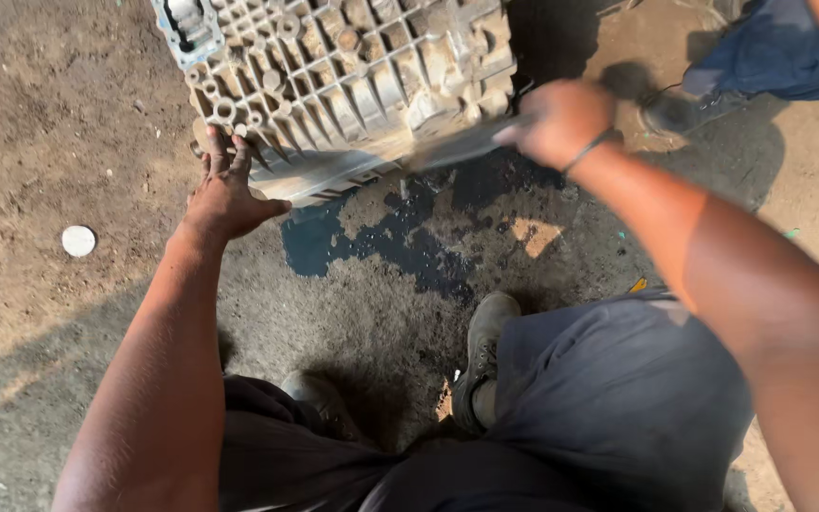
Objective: The person scrubs a large metal engine block with a wire brush, focusing on the fins and crevices. They rotate the block to access different sides and continue scrubbing while another person works nearby.
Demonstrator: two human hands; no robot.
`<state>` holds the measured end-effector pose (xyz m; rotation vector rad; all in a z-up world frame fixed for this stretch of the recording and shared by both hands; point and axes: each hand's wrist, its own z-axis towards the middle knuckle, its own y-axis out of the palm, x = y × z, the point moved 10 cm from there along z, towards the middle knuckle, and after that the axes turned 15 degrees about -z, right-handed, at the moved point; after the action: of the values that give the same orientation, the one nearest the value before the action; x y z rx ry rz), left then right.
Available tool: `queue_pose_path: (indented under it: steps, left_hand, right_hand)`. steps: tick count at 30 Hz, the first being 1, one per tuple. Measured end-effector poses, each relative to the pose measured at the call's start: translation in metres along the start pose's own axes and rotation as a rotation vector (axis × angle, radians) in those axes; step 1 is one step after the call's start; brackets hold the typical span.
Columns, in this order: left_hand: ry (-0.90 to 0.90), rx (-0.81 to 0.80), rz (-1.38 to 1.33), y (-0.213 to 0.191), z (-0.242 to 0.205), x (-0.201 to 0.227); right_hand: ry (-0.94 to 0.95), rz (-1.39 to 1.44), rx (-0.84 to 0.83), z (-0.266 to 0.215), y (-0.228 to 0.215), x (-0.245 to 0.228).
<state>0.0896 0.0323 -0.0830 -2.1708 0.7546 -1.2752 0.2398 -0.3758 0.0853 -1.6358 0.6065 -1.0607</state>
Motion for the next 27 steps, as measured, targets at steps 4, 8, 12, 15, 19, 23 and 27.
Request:
queue_pose_path:
  steps: [4,8,12,15,19,23,27]
  left_hand:
    - [-0.050,-0.016,0.027,-0.004,-0.001,-0.001]
    - [-0.023,-0.004,0.031,-0.001,-0.002,-0.005]
    - [-0.036,-0.025,-0.079,0.001,-0.006,-0.004]
    - [-0.025,-0.026,-0.061,0.000,-0.006,0.006]
    - [0.020,0.012,-0.075,-0.006,-0.005,0.000]
    - [-0.046,-0.040,0.029,0.001,-0.006,-0.007]
    - [0.007,-0.007,-0.024,0.000,-0.005,0.006]
  right_hand:
    - [-0.180,-0.166,0.115,0.002,-0.021,-0.052]
    - [-0.163,-0.185,0.206,0.002,-0.037,0.005]
    - [-0.213,-0.298,0.264,0.000,-0.031,-0.006]
    - [-0.208,-0.340,0.070,-0.004,0.004,-0.054]
    - [-0.245,-0.246,0.155,0.005,-0.001,-0.056]
    - [-0.204,-0.291,0.153,-0.011,-0.013,0.023]
    - [-0.200,-0.317,0.156,-0.015,0.011,-0.012]
